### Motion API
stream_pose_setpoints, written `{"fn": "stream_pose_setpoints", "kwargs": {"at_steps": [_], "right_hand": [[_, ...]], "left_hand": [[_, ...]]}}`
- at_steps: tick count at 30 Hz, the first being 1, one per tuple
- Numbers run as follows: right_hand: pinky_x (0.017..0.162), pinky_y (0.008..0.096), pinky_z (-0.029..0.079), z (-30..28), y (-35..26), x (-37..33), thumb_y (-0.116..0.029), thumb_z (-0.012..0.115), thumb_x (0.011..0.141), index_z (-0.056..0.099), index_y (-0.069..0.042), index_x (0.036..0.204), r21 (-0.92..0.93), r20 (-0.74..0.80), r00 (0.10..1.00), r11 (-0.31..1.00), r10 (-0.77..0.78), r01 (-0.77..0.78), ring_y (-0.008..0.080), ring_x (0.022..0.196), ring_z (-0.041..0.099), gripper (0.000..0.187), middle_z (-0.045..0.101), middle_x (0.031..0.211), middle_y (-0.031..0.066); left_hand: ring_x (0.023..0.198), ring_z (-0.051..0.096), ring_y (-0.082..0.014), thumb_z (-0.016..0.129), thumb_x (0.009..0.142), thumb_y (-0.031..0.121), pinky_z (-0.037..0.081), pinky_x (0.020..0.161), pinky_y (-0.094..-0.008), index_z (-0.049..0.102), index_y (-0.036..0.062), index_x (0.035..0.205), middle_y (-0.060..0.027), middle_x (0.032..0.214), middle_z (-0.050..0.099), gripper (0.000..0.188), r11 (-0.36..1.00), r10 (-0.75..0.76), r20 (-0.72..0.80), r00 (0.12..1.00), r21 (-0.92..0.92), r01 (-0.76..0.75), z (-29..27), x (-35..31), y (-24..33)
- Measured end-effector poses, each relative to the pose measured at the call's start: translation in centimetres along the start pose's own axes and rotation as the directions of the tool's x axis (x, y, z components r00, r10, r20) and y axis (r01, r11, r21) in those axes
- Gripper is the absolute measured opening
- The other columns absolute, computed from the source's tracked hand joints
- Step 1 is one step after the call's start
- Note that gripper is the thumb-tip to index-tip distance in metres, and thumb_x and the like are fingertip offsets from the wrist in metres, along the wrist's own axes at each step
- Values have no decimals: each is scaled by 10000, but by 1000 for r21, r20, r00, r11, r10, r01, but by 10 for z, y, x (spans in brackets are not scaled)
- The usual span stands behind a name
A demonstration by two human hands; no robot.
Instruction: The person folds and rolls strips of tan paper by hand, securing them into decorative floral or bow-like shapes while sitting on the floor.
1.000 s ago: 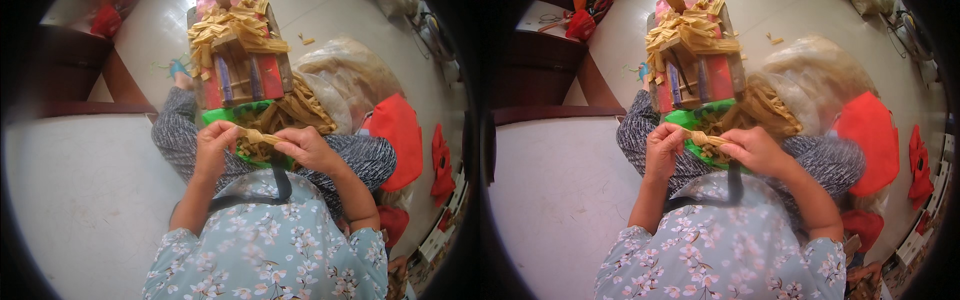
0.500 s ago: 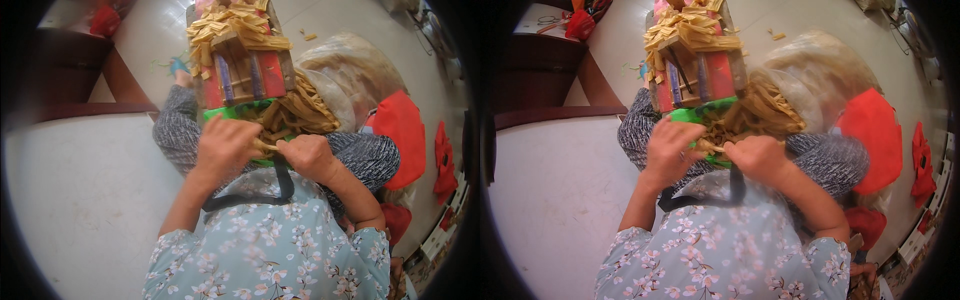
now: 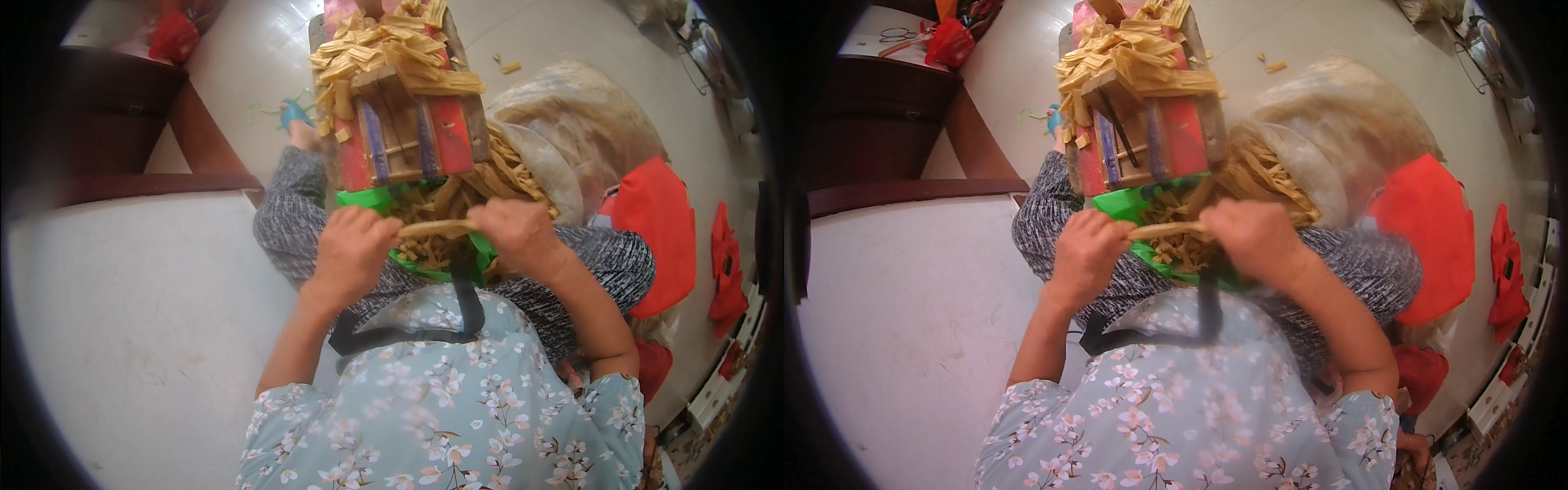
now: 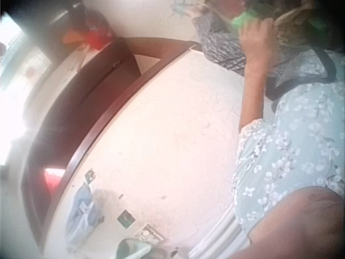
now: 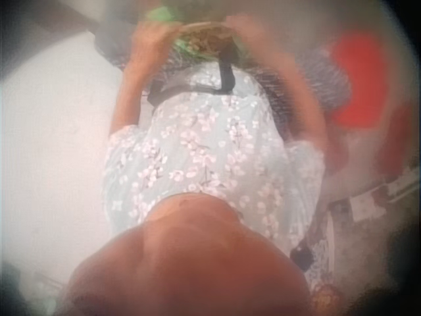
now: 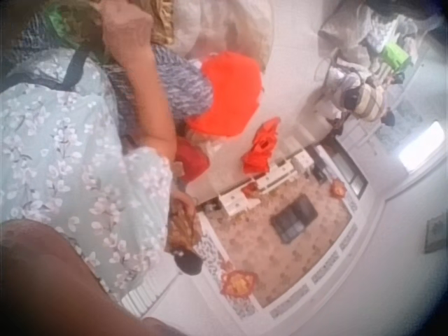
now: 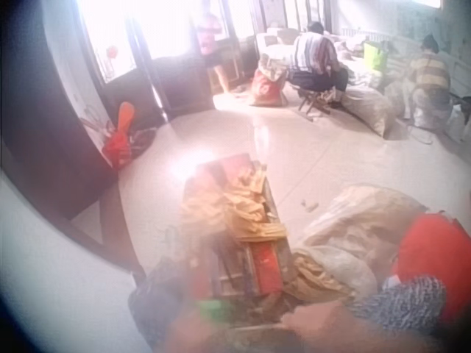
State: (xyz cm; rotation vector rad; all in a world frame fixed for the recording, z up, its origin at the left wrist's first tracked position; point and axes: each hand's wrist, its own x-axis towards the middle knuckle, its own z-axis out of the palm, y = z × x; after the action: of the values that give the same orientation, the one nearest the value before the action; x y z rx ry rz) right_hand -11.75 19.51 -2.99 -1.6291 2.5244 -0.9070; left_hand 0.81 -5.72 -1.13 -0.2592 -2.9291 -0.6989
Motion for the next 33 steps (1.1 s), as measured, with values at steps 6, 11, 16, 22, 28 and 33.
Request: {"fn": "stream_pose_setpoints", "kwargs": {"at_steps": [6, 11, 16, 22, 28, 33], "right_hand": [[579, 414, 516, -10, 31, 74, -95, 569, 876, 626, -81, 989, -36, -304, 953, 999, -12, 0, 324, 705, 654, 127, 632, 832, 117], [588, 463, 506, -6, 59, 103, -112, 544, 884, 610, -116, 974, -95, -221, 975, 995, 3, -24, 373, 721, 648, 111, 640, 803, 155], [622, 422, 513, 3, 81, 65, -118, 591, 955, 640, -77, 1028, -48, -105, 971, 974, 214, -220, 374, 750, 651, 97, 656, 858, 168], [603, 398, 529, 1, 54, 24, -76, 598, 850, 668, -111, 1121, 76, -287, 954, 995, 90, -71, 319, 668, 627, 283, 609, 741, 127], [540, 314, 495, 18, 5, 39, -166, 657, 813, 665, -94, 1064, -183, -157, 927, 932, -341, 312, 171, 647, 593, 261, 514, 713, 7], [574, 324, 504, 23, 5, 49, -153, 650, 796, 660, -90, 1042, -130, -280, 889, 932, -363, 339, 191, 678, 598, 253, 554, 744, 21]], "left_hand": [[805, 621, -293, 673, 899, 68, 493, 729, -351, 681, 11, 1036, -125, 858, 620, 148, 989, -117, -242, 963, -116, 91, -32, 59, -21], [770, 618, -248, 672, 916, 80, 482, 704, -320, 672, -6, 1033, -116, 845, 614, 145, 993, -111, -349, 931, -78, 89, -26, 88, -45], [776, 630, -275, 685, 886, 74, 486, 703, -350, 695, 35, 993, -119, 849, 643, 114, 967, -243, -380, 893, -164, 194, -13, 63, -55], [835, 652, -298, 731, 830, 46, 516, 765, -358, 716, 42, 972, -131, 956, 689, 143, 993, -119, -409, 905, -72, 98, -5, 14, -32], [870, 659, -190, 595, 1011, 214, 530, 763, -312, 689, -15, 1080, -84, 973, 699, 257, 455, -439, 183, 880, -799, 393, 9, 3, -1], [488, 477, -104, 554, 1029, 268, 420, 505, -272, 635, 38, 879, 15, 572, 477, 285, -85, -284, 566, 774, -819, 567, 7, 1, 10]]}}
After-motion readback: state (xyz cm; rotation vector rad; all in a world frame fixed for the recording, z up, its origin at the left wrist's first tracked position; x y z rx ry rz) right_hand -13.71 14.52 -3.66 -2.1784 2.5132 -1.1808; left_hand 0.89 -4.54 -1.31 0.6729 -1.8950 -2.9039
